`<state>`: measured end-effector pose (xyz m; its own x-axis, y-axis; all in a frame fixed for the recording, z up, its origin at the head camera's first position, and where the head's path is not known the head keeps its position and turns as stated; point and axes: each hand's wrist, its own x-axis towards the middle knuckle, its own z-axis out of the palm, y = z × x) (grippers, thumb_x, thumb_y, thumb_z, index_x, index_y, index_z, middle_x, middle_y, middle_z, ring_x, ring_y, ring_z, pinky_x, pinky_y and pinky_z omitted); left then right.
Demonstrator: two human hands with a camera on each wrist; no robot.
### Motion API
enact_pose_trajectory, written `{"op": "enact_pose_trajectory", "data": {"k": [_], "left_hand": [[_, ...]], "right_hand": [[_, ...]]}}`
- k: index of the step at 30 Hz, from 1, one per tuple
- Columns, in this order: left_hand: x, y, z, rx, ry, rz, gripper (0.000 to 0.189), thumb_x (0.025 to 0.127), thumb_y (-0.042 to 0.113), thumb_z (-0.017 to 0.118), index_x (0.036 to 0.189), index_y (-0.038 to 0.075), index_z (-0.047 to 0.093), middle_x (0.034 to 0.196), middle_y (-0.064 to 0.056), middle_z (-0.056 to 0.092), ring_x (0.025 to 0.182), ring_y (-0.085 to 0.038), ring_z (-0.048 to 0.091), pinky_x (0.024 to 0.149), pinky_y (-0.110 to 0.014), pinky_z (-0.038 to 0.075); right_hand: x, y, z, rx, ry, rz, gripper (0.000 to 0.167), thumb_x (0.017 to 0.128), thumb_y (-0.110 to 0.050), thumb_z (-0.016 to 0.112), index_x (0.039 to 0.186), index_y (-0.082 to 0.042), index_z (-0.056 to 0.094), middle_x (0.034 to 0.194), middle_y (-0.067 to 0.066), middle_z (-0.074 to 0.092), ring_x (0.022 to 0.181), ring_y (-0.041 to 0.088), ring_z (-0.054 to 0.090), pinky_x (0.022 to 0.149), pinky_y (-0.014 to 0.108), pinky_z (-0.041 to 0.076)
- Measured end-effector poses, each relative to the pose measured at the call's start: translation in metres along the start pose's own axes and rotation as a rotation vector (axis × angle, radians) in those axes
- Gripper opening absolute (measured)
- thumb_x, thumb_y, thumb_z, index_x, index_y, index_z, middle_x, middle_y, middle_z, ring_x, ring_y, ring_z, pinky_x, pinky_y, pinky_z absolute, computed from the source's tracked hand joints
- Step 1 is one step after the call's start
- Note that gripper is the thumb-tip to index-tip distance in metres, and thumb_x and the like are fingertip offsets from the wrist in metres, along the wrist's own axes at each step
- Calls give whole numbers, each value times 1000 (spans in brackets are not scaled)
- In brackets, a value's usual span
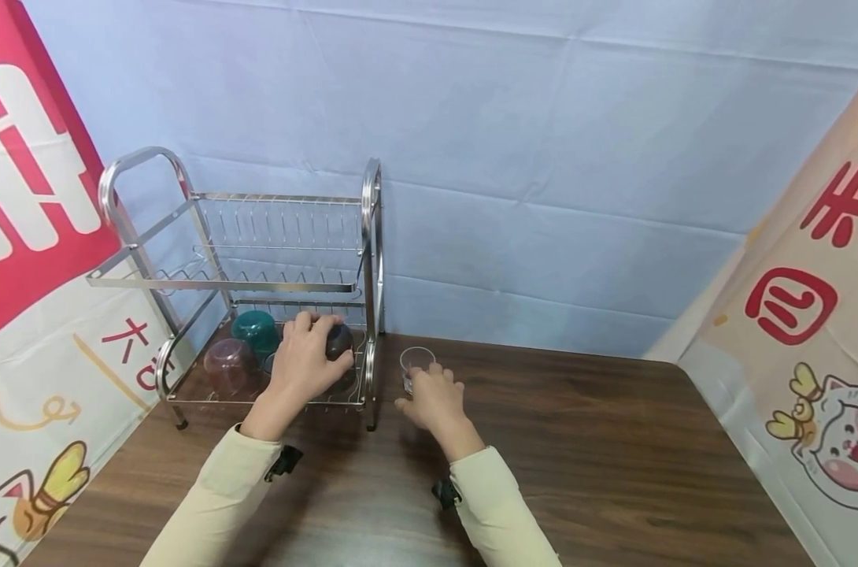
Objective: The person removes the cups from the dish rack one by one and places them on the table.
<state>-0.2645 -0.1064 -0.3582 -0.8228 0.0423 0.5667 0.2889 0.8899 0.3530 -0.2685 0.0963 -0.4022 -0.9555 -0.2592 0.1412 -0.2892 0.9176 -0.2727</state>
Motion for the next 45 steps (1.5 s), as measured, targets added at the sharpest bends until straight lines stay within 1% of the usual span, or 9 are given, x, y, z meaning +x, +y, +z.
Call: {"op": "enact_pose_trajectory", "data": {"k": [4,9,18,25,29,36,39,41,45], "left_hand": [[-3,0,-2,-12,10,1,44,75,25,71,115,9,63,111,-19,48,99,-38,45,66,-49,45],[-8,1,-3,-21,11,17,43,74,24,71,114,9,63,111,-19,49,96,-38,45,65,-48,46],[-17,5,-6,-36,-4,16,44,75,24,69,115,8,63,112,-20,49,94,-36,46,63,-47,46],[-28,5,-7,-68,-11,25,44,76,26,70,115,8,62,112,-20,48,99,-37,46,69,-47,47],[-33,4,-8,-84,5,25,44,75,26,71,114,8,62,110,-20,49,99,-37,46,69,-47,46],[-37,5,-14,-99,31,32,43,73,27,71,112,9,63,107,-18,52,92,-35,49,68,-46,47],[-39,5,-17,-118,28,18,44,72,28,72,111,10,63,106,-17,52,91,-34,50,69,-47,47],[-40,4,-20,-135,18,3,44,73,29,72,111,10,62,106,-17,53,90,-34,51,69,-47,47],[-42,2,-24,-182,-8,-47,44,74,31,72,112,12,61,107,-17,52,90,-34,52,69,-48,47]], "right_hand": [[-4,0,0,19,-5,-6,52,78,-38,73,121,-10,61,109,18,53,95,37,50,73,55,42],[-9,0,0,19,-17,4,54,78,-39,72,123,-11,61,112,19,53,97,37,50,75,56,42],[-19,2,1,62,-2,-16,57,80,-37,71,127,-8,56,125,25,47,110,43,46,79,59,40],[-28,4,4,114,-3,-35,59,81,-35,71,129,-6,53,124,25,48,110,43,47,81,58,40],[-32,6,5,185,15,-46,56,80,-31,72,126,-5,54,121,22,50,108,41,49,82,57,41],[-38,10,6,344,77,-86,49,79,-22,73,122,-4,57,118,18,53,109,35,51,87,49,42],[-39,11,8,394,103,-104,47,79,-20,73,121,-4,58,117,16,55,108,34,52,87,48,42],[-40,12,9,431,122,-118,46,79,-19,73,120,-5,58,114,14,56,104,32,54,85,47,43],[-40,15,13,521,151,-147,45,79,-17,74,119,-6,59,108,11,57,97,28,55,80,45,44]]}}
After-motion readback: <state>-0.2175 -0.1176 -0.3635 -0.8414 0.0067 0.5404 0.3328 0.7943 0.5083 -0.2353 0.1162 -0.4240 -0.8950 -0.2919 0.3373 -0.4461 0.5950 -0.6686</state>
